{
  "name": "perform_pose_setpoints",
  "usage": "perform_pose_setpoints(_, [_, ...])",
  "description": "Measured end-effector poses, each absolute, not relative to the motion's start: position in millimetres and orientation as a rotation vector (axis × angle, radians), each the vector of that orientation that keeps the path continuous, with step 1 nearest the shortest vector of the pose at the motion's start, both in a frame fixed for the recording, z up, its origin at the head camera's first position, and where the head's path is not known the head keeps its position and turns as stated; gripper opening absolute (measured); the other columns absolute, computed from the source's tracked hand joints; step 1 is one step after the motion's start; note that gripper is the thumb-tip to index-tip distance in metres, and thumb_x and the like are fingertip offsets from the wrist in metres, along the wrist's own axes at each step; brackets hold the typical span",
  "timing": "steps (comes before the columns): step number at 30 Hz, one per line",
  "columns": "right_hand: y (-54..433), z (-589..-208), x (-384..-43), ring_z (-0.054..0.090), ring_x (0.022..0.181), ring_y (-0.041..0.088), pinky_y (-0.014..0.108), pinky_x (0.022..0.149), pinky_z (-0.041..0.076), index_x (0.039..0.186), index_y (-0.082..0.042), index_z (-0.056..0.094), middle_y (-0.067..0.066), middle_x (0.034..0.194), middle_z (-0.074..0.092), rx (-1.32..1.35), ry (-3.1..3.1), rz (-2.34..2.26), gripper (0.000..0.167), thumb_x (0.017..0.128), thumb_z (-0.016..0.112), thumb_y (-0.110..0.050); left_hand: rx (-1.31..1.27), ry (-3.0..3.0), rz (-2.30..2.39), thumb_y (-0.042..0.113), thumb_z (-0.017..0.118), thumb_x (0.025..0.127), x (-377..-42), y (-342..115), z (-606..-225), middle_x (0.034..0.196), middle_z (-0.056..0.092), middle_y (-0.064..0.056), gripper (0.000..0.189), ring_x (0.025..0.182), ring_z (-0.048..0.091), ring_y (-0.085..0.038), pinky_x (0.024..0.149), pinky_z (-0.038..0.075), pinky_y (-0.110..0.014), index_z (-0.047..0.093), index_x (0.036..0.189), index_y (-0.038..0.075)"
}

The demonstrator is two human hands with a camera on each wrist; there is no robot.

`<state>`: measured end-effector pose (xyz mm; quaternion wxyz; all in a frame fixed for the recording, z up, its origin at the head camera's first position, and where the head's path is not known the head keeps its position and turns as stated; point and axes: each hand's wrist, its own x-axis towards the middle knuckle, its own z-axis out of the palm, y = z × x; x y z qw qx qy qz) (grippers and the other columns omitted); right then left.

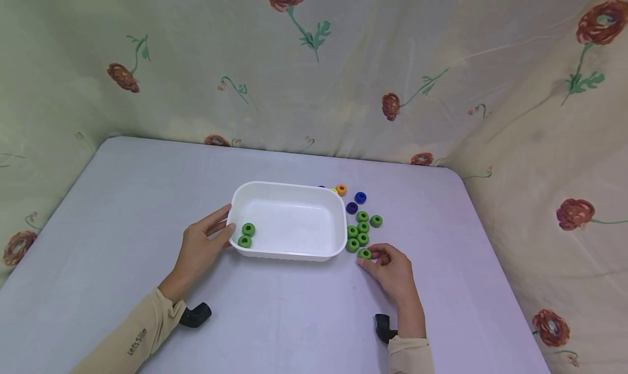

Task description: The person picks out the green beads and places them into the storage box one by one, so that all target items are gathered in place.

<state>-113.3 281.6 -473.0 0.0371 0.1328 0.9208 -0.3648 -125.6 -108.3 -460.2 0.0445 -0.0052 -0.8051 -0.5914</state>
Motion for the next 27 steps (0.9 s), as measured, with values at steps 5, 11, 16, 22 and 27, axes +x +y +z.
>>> perform_pose_setpoints(5, [282.0,-474.0,-113.3,0.053,0.081,0.015,0.018,0.060,0.045,0.118,-0.008,0.068,0.007,0.098,0.066,0.415,2.829,-1.116,0.042,0.083,0.082,-0.027,-0.020,-2.457,-1.804,0.012,0.065,0.097,-125.8,-108.2,-460.8,0.147,0.057,-0.013,0.052,0.128,0.063,-0.031,0.074,0.065,-0.019,0.051,0.147,0.011])
perform_pose_setpoints(11, [281.7,-474.2,-112.4,0.054,0.081,0.014,0.017,0.060,0.046,0.118,-0.008,0.067,0.007,0.099,0.066,0.430,2.822,-1.138,0.042,0.084,0.081,-0.027,-0.023,-2.456,-1.807,0.012,0.065,0.097,-125.6,-108.2,-460.5,0.147,0.057,-0.013,0.052,0.128,0.062,-0.031,0.074,0.065,-0.018,0.051,0.147,0.010])
perform_pose_setpoints(16, [280.8,-472.4,-111.0,0.055,0.082,0.013,0.016,0.062,0.048,0.118,-0.008,0.067,0.007,0.101,0.066,0.444,2.811,-1.175,0.041,0.084,0.081,-0.026,-0.019,-2.456,-1.804,0.012,0.065,0.097,-125.2,-108.2,-460.3,0.147,0.057,-0.013,0.052,0.128,0.062,-0.031,0.074,0.065,-0.018,0.051,0.147,0.010])
perform_pose_setpoints(22, [281.2,-471.0,-109.4,0.056,0.083,0.009,0.015,0.064,0.050,0.120,-0.007,0.067,0.007,0.103,0.067,0.450,2.791,-1.214,0.047,0.084,0.082,-0.032,-0.021,-2.457,-1.797,0.012,0.065,0.097,-124.8,-108.3,-460.4,0.147,0.057,-0.013,0.051,0.128,0.063,-0.031,0.074,0.065,-0.018,0.052,0.147,0.010])
perform_pose_setpoints(27, [281.4,-470.5,-108.1,0.057,0.085,0.007,0.015,0.067,0.052,0.123,-0.007,0.066,0.006,0.106,0.068,0.456,2.757,-1.273,0.048,0.085,0.082,-0.033,-0.022,-2.452,-1.804,0.011,0.065,0.097,-125.5,-107.8,-461.1,0.147,0.057,-0.013,0.052,0.128,0.062,-0.031,0.074,0.066,-0.019,0.052,0.147,0.010])
